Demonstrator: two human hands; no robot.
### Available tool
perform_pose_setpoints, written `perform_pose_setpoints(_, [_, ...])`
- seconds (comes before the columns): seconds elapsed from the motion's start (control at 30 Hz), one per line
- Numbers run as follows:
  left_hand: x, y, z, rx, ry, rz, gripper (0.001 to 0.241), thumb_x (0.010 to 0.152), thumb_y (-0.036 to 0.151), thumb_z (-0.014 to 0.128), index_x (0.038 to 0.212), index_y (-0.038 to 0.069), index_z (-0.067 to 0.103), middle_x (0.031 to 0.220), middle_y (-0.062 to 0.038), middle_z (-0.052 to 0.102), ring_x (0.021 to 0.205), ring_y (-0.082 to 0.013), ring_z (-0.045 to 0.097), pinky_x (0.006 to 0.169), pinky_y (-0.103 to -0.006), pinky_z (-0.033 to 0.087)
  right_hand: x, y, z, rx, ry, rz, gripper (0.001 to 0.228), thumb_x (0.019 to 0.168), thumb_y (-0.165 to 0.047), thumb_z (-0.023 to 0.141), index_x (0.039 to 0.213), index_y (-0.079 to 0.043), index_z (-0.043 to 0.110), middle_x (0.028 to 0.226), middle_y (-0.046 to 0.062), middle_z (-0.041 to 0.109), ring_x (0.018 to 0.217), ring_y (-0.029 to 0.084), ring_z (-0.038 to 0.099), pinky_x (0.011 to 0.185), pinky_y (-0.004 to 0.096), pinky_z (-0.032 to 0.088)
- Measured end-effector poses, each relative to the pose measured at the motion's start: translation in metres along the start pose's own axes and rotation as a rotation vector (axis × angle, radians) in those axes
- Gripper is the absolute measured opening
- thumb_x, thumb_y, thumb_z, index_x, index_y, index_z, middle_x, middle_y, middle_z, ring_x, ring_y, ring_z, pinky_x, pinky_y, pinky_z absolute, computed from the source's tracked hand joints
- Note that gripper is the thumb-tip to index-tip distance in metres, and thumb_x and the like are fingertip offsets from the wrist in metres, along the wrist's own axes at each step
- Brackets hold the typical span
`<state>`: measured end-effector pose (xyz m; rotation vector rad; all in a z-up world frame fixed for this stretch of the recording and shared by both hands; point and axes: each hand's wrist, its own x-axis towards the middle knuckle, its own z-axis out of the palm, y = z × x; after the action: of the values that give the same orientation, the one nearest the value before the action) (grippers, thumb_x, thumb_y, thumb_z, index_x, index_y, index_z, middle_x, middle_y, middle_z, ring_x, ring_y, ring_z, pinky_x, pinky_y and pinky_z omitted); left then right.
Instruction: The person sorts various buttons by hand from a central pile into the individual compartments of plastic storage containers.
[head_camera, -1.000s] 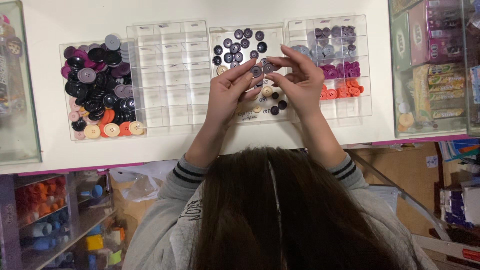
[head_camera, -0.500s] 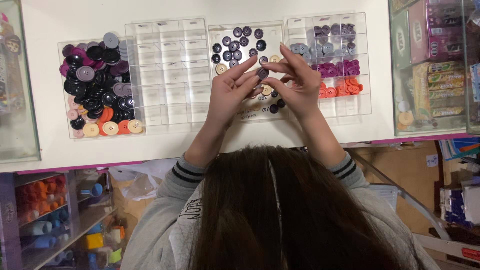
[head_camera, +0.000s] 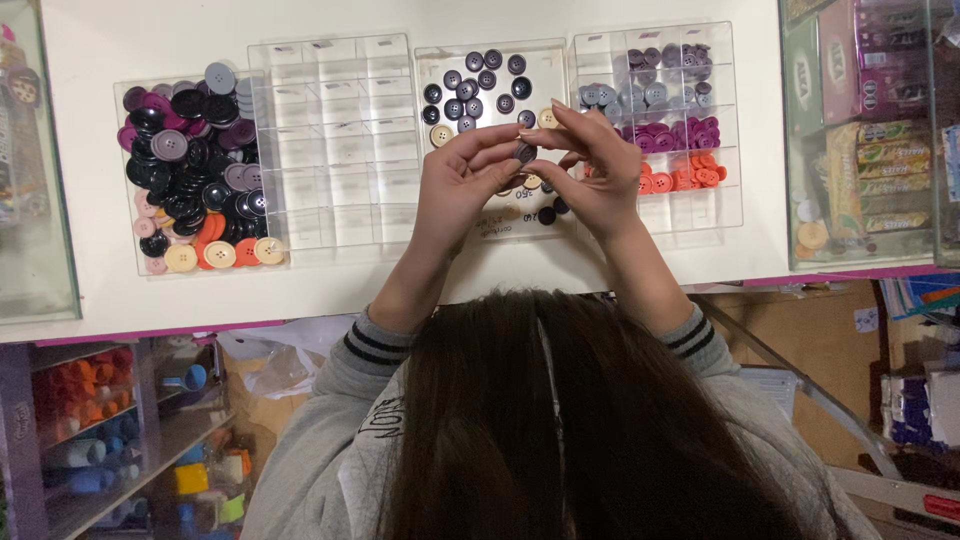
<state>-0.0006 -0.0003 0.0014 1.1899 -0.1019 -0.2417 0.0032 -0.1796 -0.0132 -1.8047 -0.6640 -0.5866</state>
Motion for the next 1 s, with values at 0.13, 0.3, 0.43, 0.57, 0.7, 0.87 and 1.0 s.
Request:
perform_pose_setpoints(0.13, [0.005,-0.015,-0.009,-0.073,-0.043,0.062,0.039,0.086,-0.007,0.070,0.124,-0.005,0.057,0.110,-0.022,0.069,0.097,-0.0249,0.071,0.080,-0.0319,0.064,0.008,0.000,0.003,0.081,0.071,-0.058,0.053,0.075,0.004,0.086,0.121,0.003,0.060,0.093,0.014,0.076,0.077,0.020,0.064,0.053,0.023,0.053])
perform_pose_setpoints(0.3, [0.003,-0.011,-0.007,0.004,-0.045,0.132,0.039,0.085,-0.007,0.072,0.121,-0.005,0.058,0.109,-0.022,0.068,0.099,-0.0258,0.071,0.081,-0.0343,0.064,0.012,-0.003,0.003,0.089,0.081,-0.145,0.048,0.078,0.006,0.083,0.120,0.007,0.061,0.093,0.017,0.075,0.077,0.025,0.063,0.052,0.026,0.053])
perform_pose_setpoints(0.43, [0.002,-0.011,-0.004,-0.009,-0.030,0.119,0.037,0.087,-0.002,0.072,0.121,-0.004,0.058,0.108,-0.021,0.069,0.097,-0.0239,0.071,0.079,-0.0327,0.064,0.007,0.004,0.003,0.105,0.102,-0.157,0.046,0.075,0.006,0.085,0.116,0.008,0.064,0.093,0.019,0.073,0.079,0.027,0.066,0.051,0.027,0.054])
perform_pose_setpoints(0.57, [0.001,-0.005,0.003,-0.095,-0.034,0.067,0.033,0.090,0.000,0.068,0.121,-0.006,0.058,0.106,-0.021,0.069,0.095,-0.0235,0.072,0.077,-0.0321,0.065,0.018,0.001,-0.013,0.105,0.069,-0.184,0.041,0.075,0.010,0.082,0.112,0.010,0.066,0.091,0.024,0.071,0.077,0.032,0.063,0.046,0.031,0.054])
perform_pose_setpoints(0.7, [0.001,0.007,0.004,-0.167,0.038,-0.063,0.029,0.088,0.001,0.066,0.116,-0.002,0.062,0.109,-0.018,0.064,0.092,-0.0227,0.069,0.074,-0.0265,0.065,0.029,0.035,-0.062,-0.439,-0.010,-0.084,0.010,0.091,0.007,0.068,0.099,0.002,0.071,0.089,0.014,0.071,0.077,0.023,0.062,0.065,0.031,0.053])
perform_pose_setpoints(0.87, [0.009,-0.012,-0.024,-0.379,0.038,-0.094,0.032,0.091,-0.002,0.063,0.122,0.004,0.062,0.112,-0.010,0.058,0.094,-0.0195,0.065,0.075,-0.0263,0.061,0.027,0.094,-0.104,-0.833,-0.182,0.298,0.006,0.090,-0.013,0.081,0.095,-0.010,0.079,0.092,0.003,0.075,0.085,0.028,0.054,0.065,0.039,0.047])
perform_pose_setpoints(1.0, [0.012,-0.009,-0.037,-0.440,0.090,-0.122,0.033,0.094,0.002,0.059,0.128,0.002,0.059,0.121,-0.011,0.062,0.099,-0.0197,0.064,0.081,-0.0267,0.057,0.043,0.061,-0.078,-0.651,-0.238,0.282,0.012,0.089,-0.005,0.079,0.101,-0.002,0.076,0.104,0.014,0.073,0.091,0.031,0.060,0.072,0.040,0.051])
